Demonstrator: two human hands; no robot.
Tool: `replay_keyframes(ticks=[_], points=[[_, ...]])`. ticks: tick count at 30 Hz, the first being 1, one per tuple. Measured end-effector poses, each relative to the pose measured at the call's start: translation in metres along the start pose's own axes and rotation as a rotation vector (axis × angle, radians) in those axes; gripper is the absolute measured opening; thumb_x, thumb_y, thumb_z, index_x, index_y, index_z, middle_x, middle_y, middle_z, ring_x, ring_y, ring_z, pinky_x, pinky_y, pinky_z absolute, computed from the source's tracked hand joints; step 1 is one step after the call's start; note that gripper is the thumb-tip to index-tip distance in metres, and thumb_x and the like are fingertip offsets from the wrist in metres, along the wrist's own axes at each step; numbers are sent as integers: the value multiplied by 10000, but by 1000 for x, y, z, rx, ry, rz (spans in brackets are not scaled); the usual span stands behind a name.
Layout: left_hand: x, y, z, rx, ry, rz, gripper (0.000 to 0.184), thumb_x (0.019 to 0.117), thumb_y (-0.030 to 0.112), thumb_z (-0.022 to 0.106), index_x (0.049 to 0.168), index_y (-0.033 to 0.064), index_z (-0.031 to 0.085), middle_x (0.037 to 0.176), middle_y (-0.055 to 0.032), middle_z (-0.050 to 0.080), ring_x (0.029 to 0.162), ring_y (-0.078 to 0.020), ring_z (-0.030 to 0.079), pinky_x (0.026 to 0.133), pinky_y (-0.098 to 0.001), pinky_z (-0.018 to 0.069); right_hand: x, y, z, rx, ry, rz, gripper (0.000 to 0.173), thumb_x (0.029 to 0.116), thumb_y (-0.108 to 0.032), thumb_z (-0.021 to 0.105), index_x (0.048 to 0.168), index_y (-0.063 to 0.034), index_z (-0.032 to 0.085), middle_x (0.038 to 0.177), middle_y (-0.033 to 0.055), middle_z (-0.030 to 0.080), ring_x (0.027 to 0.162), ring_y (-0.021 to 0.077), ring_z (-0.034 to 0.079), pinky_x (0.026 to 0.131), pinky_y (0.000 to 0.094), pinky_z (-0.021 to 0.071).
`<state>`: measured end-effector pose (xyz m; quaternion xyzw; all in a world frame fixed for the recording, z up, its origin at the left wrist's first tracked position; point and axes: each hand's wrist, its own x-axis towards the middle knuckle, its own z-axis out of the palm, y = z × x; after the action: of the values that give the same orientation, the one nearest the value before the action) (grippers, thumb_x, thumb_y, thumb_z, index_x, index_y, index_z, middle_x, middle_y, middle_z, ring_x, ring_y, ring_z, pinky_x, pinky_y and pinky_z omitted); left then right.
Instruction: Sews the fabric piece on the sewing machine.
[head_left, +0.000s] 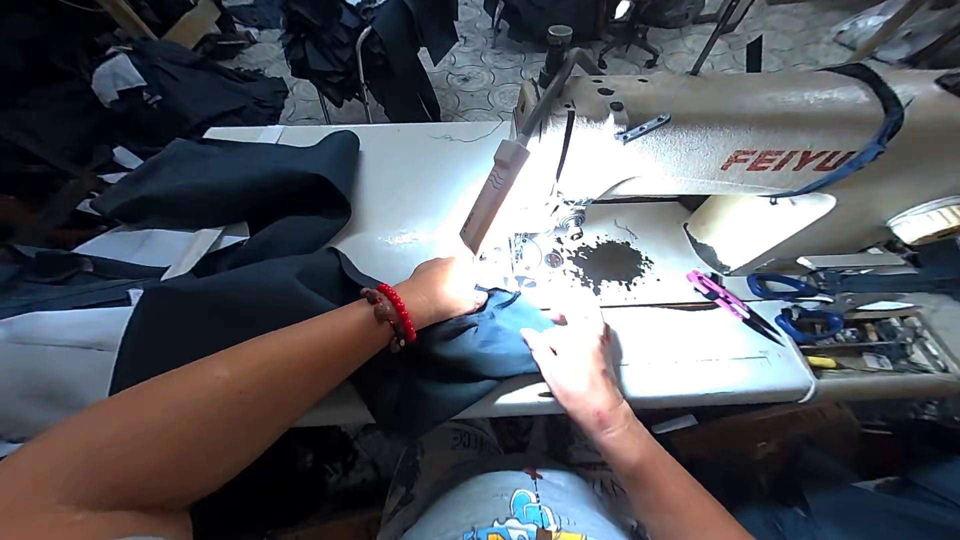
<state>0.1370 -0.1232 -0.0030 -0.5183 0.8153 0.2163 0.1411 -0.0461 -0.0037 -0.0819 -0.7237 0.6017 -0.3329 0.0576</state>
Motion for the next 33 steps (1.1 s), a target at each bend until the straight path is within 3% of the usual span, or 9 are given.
replay_keyframes(ticks=[4,7,9,12,18,20,23,29,33], points=[[-6,0,-5,66,-18,-81,477,1016,436,616,848,-2,700,879,-201,692,922,-394,681,779,-601,512,14,-8,-7,-106,-205,115,421,967,-339,646,707,-16,723,1059,191,712,1180,408,604,993,585,437],[-10,10,-18,157,-49,-129,521,1000,487,620,898,-18,697,984,-229,690,1010,-413,668,814,-610,498,19,-15,-6,-147,-283,102,308,989,-305,631,906,-31,745,1146,237,670,1229,456,570,981,624,433],[-4,12,-20,209,-61,-69,462,1005,434,633,973,-19,712,1097,-229,679,1102,-412,643,865,-616,494,19,-18,-3,-153,-336,78,221,1007,-218,609,1168,-185,757,1296,239,619,1308,470,506,1000,655,392],[21,-9,-13,247,17,269,385,989,332,672,947,-48,719,1008,-237,692,1048,-411,659,884,-579,493,22,-23,-4,-228,-478,61,670,943,-28,518,1455,-459,557,1508,208,499,1432,462,366,1057,667,303],[38,-19,-18,-181,-55,617,179,874,203,769,968,51,753,926,-73,715,886,-169,647,793,-407,506,32,-21,-9,-178,-595,65,731,931,-19,494,1452,-532,519,1587,193,412,1507,453,234,1114,695,192],[41,-16,-18,-196,-63,707,147,878,122,748,936,-13,747,926,-133,708,901,-210,639,814,-414,488,33,-17,-6,-155,-568,17,722,919,-20,510,1428,-530,551,1551,206,459,1493,474,256,1104,717,188],[59,-23,-7,-159,79,936,151,856,91,709,757,-24,709,735,-117,668,719,-181,615,670,-361,449,37,-13,-6,-140,-596,-22,691,936,-54,517,1419,-547,551,1527,177,492,1492,460,259,1112,714,179],[67,-34,6,-246,136,993,109,867,67,674,868,-10,751,829,-98,707,816,-137,642,760,-299,489,39,-7,-6,-74,-600,-80,677,926,-32,526,1405,-506,589,1517,178,497,1477,455,279,1114,702,190],[72,-37,11,-270,184,1044,119,864,50,666,804,-17,744,821,-121,707,841,-186,651,778,-335,487,37,-6,-3,-74,-532,-133,658,924,-19,540,1377,-490,624,1512,167,512,1474,449,305,1117,706,197]])
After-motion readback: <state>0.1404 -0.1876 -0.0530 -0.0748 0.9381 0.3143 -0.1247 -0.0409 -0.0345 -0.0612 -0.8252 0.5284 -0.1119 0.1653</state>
